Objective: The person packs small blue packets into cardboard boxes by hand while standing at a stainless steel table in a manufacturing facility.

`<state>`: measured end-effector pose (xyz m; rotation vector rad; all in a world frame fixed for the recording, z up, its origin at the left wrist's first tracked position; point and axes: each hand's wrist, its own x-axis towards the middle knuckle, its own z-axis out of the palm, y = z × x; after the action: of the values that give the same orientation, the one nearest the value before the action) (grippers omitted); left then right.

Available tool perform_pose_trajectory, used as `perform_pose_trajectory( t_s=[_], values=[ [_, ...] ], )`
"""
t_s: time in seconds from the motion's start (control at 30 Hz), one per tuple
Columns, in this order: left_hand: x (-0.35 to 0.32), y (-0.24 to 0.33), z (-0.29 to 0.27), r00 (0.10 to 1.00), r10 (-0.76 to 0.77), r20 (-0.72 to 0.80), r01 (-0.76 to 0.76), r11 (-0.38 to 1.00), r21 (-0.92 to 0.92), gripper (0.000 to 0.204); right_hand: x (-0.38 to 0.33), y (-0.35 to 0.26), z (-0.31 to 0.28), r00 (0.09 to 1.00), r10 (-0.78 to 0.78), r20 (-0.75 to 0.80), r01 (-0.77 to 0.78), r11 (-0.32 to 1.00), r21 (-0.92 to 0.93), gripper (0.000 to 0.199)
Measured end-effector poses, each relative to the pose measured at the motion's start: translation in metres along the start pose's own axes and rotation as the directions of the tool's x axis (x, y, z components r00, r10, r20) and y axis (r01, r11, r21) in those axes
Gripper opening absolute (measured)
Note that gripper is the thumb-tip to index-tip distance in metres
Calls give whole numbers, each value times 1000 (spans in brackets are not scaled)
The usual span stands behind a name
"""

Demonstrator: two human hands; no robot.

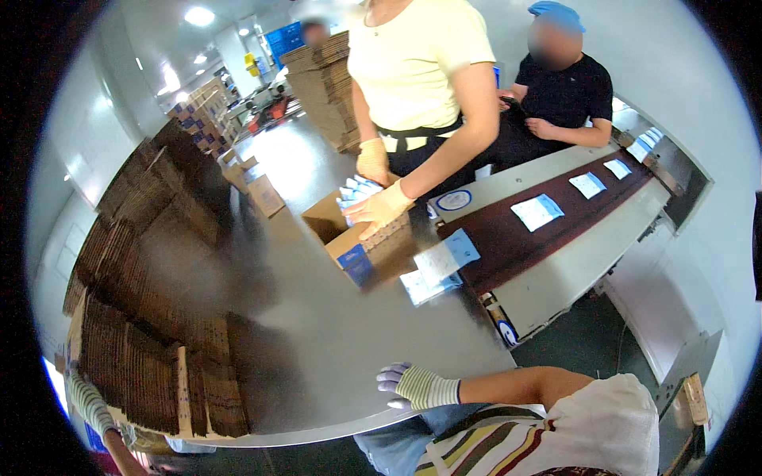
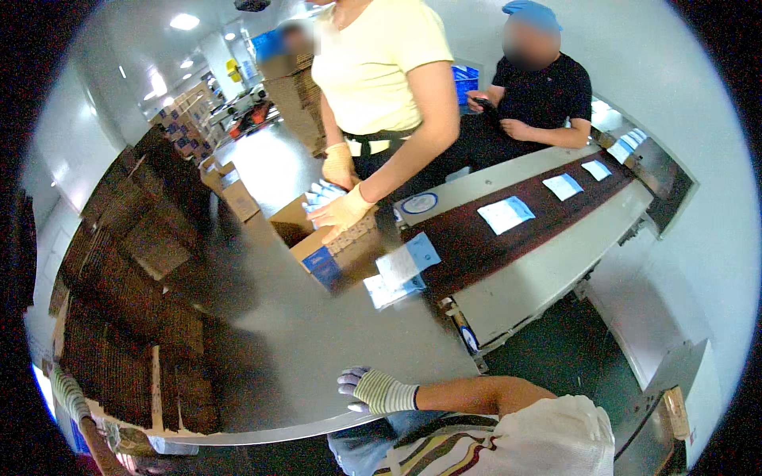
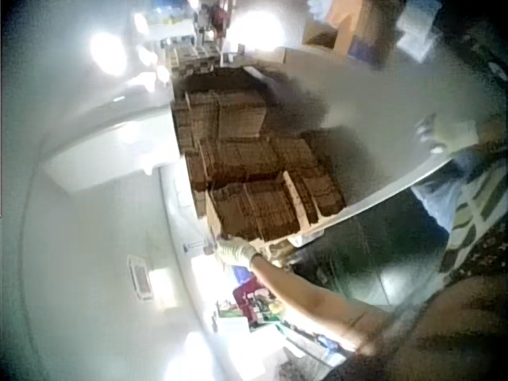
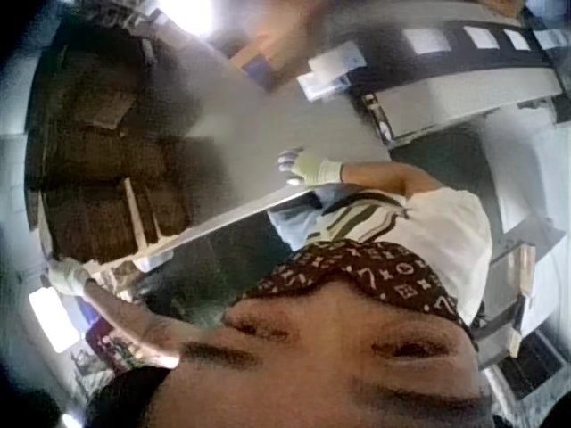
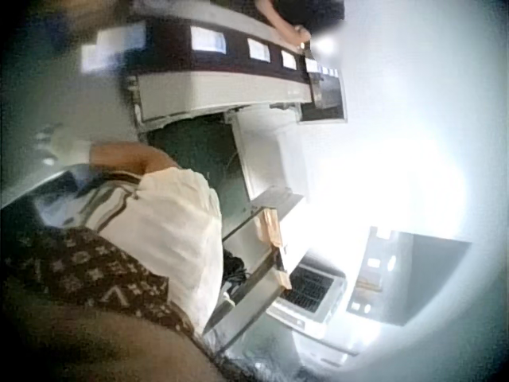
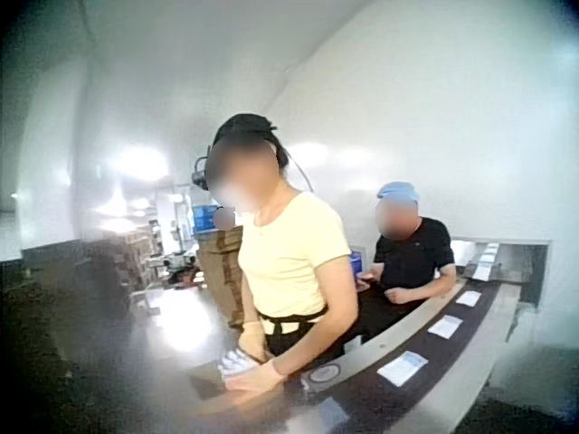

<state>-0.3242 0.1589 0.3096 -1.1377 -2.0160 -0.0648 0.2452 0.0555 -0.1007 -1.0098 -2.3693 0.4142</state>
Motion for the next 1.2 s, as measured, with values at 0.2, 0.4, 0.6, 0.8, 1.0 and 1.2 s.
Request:
perform_pose_trajectory(
  t_s=[0.2,0.4,0.6,0.8,1.0,1.2],
  values=[
    [-33,-18,-35,951,161,-263,-155,987,43,35,12,-18,0,998,-54,-38,55,998,40,41],
    [-172,110,-116,836,442,-325,-549,673,-496,35,15,-26,-7,998,-62,12,62,997,41,41],
    [-277,189,-166,544,665,-513,-829,330,-451,35,14,-11,-4,996,78,50,-87,970,226,46],
    [-324,187,-168,981,-182,63,22,-223,-975,25,53,6,-5,762,620,190,-105,-171,980,54],
    [-341,195,-152,918,-146,369,168,-698,-696,34,86,15,-44,865,502,14,103,-205,973,43],
    [-371,156,-97,893,-140,427,360,-344,-867,46,102,-31,-130,843,420,-335,212,315,925,38]
  ],
)
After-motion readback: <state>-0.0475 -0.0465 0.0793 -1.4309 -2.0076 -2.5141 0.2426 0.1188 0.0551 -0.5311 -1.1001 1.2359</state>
